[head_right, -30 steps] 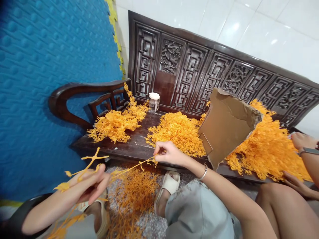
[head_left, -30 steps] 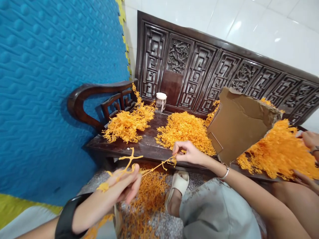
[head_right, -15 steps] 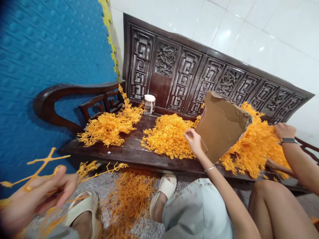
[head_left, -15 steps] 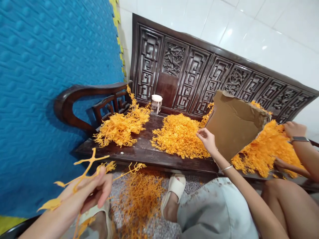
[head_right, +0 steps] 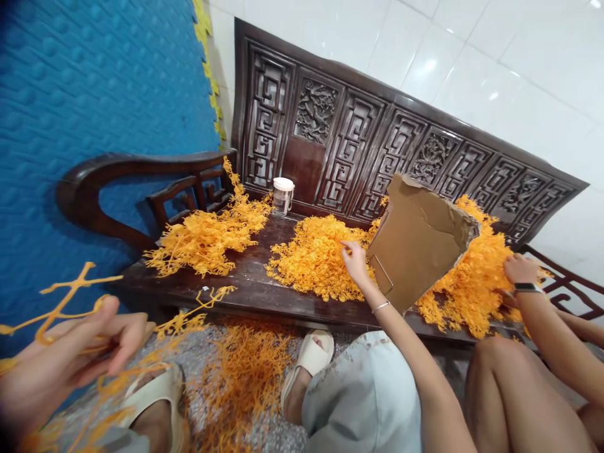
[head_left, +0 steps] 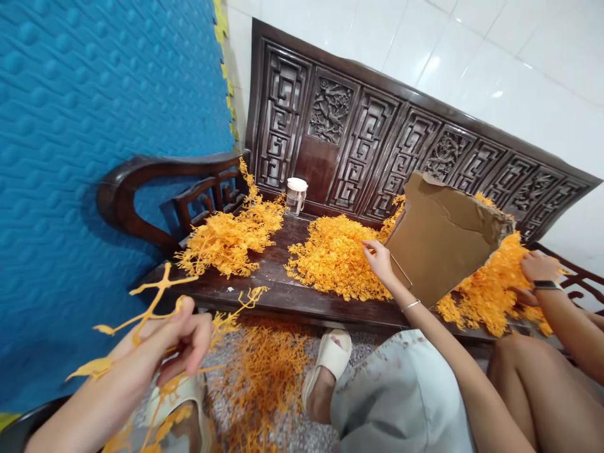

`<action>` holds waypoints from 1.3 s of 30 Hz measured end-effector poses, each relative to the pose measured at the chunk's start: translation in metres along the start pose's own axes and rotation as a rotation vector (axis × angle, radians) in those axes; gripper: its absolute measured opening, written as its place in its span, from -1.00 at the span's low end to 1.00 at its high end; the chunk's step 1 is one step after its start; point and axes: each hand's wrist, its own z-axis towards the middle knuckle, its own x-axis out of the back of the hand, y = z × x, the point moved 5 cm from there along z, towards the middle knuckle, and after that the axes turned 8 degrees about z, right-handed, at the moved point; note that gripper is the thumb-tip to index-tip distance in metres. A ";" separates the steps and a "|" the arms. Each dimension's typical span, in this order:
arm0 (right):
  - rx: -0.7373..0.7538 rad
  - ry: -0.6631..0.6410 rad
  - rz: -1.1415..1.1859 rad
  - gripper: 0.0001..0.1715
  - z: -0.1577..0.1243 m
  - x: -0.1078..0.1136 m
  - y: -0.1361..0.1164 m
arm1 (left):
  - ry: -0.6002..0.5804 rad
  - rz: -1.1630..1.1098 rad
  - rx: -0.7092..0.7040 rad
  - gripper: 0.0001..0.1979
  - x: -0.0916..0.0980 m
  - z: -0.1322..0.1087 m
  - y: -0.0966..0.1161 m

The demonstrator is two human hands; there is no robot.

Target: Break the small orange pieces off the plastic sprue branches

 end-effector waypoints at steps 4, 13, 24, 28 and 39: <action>0.084 0.011 0.012 -0.72 -0.002 0.001 -0.018 | -0.046 -0.019 -0.061 -0.37 -0.001 -0.002 0.007; 0.300 -0.793 0.318 -0.74 -0.045 -0.056 -0.127 | -0.174 -0.011 -0.098 -0.32 -0.014 0.000 0.008; -0.142 -1.375 0.893 -0.53 -0.080 -0.084 -0.165 | -0.208 -0.036 -0.157 -0.29 -0.024 -0.007 0.040; -0.217 -1.209 0.938 -0.67 -0.069 -0.075 -0.156 | -0.228 -0.030 -0.179 -0.30 -0.025 -0.004 0.035; -0.330 -1.106 0.951 -0.69 -0.067 -0.064 -0.143 | -0.256 0.019 -0.227 -0.30 -0.036 0.003 0.026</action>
